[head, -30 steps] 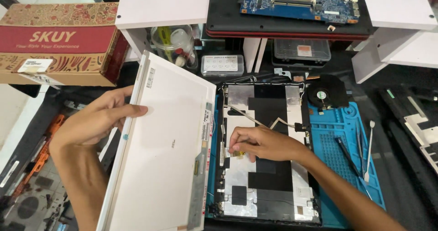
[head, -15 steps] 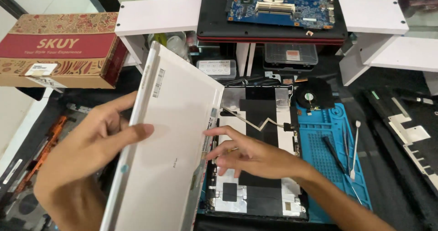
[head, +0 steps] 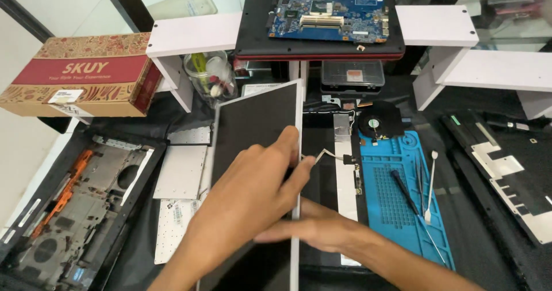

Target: The person disassembles a laptop screen assembly on a repair mat. They use a screwdriver and a metal pry tool to loosen the screen bezel, peel the bezel frame away, disconnect the display cable, and lift the screen panel out of the rear lid, setting the lid aside on the bench.

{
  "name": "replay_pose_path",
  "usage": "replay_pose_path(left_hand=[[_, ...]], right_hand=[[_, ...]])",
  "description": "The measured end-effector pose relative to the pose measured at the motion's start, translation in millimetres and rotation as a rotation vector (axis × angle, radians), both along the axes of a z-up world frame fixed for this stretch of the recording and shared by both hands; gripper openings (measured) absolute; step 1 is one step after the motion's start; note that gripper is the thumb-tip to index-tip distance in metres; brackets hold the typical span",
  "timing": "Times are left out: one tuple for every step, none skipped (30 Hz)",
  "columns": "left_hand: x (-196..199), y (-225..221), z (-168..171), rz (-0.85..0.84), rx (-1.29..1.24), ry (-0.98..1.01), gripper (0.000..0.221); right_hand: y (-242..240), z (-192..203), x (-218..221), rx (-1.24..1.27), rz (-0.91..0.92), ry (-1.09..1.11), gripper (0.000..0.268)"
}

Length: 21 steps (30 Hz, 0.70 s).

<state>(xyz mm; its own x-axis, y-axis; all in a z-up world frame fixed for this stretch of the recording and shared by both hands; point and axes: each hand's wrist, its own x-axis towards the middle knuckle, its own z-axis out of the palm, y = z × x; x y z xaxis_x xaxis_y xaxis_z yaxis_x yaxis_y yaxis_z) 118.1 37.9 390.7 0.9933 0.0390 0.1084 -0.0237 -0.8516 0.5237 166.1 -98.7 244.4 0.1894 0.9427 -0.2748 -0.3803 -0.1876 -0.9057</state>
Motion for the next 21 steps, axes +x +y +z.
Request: replay_pose_path(left_hand=[[3.6,-0.4,1.9,-0.036,-0.122,0.044,0.034],[7.2,-1.1,2.9,-0.076,-0.247,0.092,0.033],[6.2,2.1,2.9,-0.083,-0.249,0.097,0.033],[6.5,5.6,3.2,-0.018,-0.265,0.217,0.034],[7.2,9.5,3.6,0.049,-0.28,0.335,0.034],[1.6,20.3,-8.6,0.043,-0.28,0.338,0.034],[-3.9,31.5,-21.0,0.015,-0.454,0.228,0.029],[-10.6,42.6,-33.9,-0.01,-0.628,0.122,0.025],[-16.4,47.5,-38.0,-0.012,-0.631,0.13,0.025],[-21.0,53.1,-41.3,0.08,-0.612,0.132,0.024],[-25.7,58.8,-44.4,0.171,-0.593,0.134,0.023],[-34.6,59.7,-50.5,0.167,-0.593,0.134,0.023],[-43.3,60.9,-56.7,0.237,-0.451,0.113,0.024],[-52.8,62.1,-63.3,0.308,-0.309,0.097,0.026],[-62.8,62.3,-78.5,0.305,-0.31,0.099,0.026],[-73.6,62.4,-93.7,0.121,-0.228,-0.016,0.034],[-84.6,62.5,-108.9,-0.065,-0.145,-0.126,0.044],[-91.5,57.1,-125.4,-0.07,-0.146,-0.125,0.044],[-98.7,51.7,-141.8,-0.161,-0.11,-0.19,0.056],[-106.4,46.2,-158.1,-0.248,-0.073,-0.257,0.068],[-108.3,40.5,-168.1,-0.249,-0.074,-0.258,0.068]], right_hand=[[7.2,-0.3,2.8,0.032,-0.159,0.15,0.069],[13.5,-1.1,4.9,0.063,-0.322,0.301,0.066],[13.7,-9.3,5.0,0.062,-0.33,0.304,0.066],[14.2,-16.9,6.7,0.091,-0.322,0.333,0.049],[14.9,-24.5,8.8,0.12,-0.315,0.361,0.034],[13.8,-23.7,10.1,0.119,-0.32,0.362,0.034],[13.1,-23.0,11.4,0.13,-0.306,0.392,0.027],[12.2,-23.0,11.0,0.139,-0.292,0.426,0.02],[11.7,-16.4,11.9,0.136,-0.297,0.431,0.02],[12.0,-8.9,14.7,0.069,-0.315,0.468,0.02],[12.5,-1.1,17.4,0.003,-0.332,0.505,0.022],[11.5,-4.3,20.3,0.003,-0.336,0.503,0.022],[10.7,-7.5,23.1,0.01,-0.349,0.49,0.023],[9.7,-11.3,25.0,0.015,-0.361,0.48,0.025],[10.7,-6.8,26.1,0.014,-0.365,0.481,0.025],[11.9,-2.5,26.7,-0.002,-0.386,0.453,0.025],[13.1,1.8,27.2,-0.018,-0.407,0.424,0.027],[13.5,0.0,29.1,-0.018,-0.412,0.424,0.027],[13.9,-1.7,30.8,-0.024,-0.427,0.41,0.026],[14.7,-3.0,32.6,-0.032,-0.44,0.393,0.025],[14.5,-2.8,33.5,-0.032,-0.441,0.392,0.025]])
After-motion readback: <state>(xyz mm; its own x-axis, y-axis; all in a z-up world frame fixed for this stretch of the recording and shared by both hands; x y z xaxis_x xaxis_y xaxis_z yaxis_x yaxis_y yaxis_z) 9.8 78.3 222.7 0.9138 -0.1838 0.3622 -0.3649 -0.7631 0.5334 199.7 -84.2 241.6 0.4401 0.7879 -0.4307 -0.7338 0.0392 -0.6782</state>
